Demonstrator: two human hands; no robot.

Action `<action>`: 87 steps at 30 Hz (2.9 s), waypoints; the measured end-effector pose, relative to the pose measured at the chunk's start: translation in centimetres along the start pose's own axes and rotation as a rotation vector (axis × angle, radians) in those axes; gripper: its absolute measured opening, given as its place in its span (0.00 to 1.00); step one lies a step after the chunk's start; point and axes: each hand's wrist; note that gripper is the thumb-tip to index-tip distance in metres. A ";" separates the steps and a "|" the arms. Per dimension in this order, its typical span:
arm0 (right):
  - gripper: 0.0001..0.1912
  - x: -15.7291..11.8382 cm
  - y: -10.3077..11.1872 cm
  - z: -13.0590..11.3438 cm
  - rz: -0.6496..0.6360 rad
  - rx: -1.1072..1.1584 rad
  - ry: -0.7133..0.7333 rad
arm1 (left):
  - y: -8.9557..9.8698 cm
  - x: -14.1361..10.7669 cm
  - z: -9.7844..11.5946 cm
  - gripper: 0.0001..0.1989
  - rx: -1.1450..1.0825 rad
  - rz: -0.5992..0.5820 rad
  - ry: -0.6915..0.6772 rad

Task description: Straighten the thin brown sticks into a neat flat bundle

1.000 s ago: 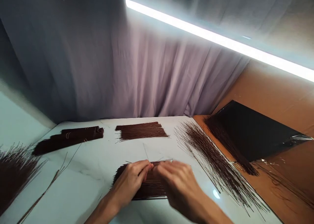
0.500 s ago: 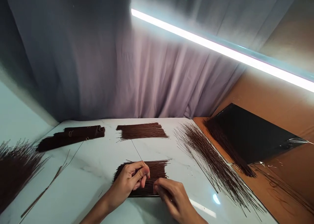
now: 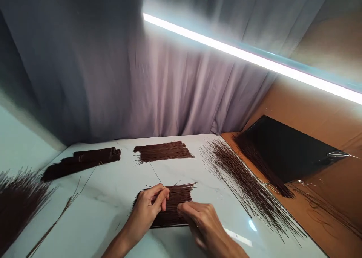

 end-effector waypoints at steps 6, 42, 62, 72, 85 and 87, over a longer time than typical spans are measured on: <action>0.16 1.3 2.0 2.7 -0.253 0.301 -0.115 | -1.0 -1.9 0.9 0.20 -0.150 -0.258 0.097; 0.12 5.0 8.6 3.3 -0.174 0.063 -0.022 | 2.3 0.3 0.8 0.18 -0.278 -0.093 0.074; 0.35 8.6 8.4 -0.8 -0.003 -0.468 0.385 | 0.9 0.5 0.4 0.16 -0.208 -0.074 0.052; 0.04 9.4 5.9 2.2 -0.049 -0.725 0.620 | 1.3 0.3 -0.3 0.16 -0.152 -0.068 0.062; 0.09 6.4 3.1 3.4 -0.052 -0.531 0.359 | 1.6 0.0 -2.5 0.18 -0.200 -0.020 0.093; 0.12 6.5 3.3 3.1 0.024 -0.473 0.333 | 1.9 0.0 -2.8 0.18 -0.206 -0.022 0.100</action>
Point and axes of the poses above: each hand's wrist, its own x-axis towards the middle knuckle, its own y-axis out of the back of the hand, z = x × y, and after that the axes turned 1 degree about z, right-handed
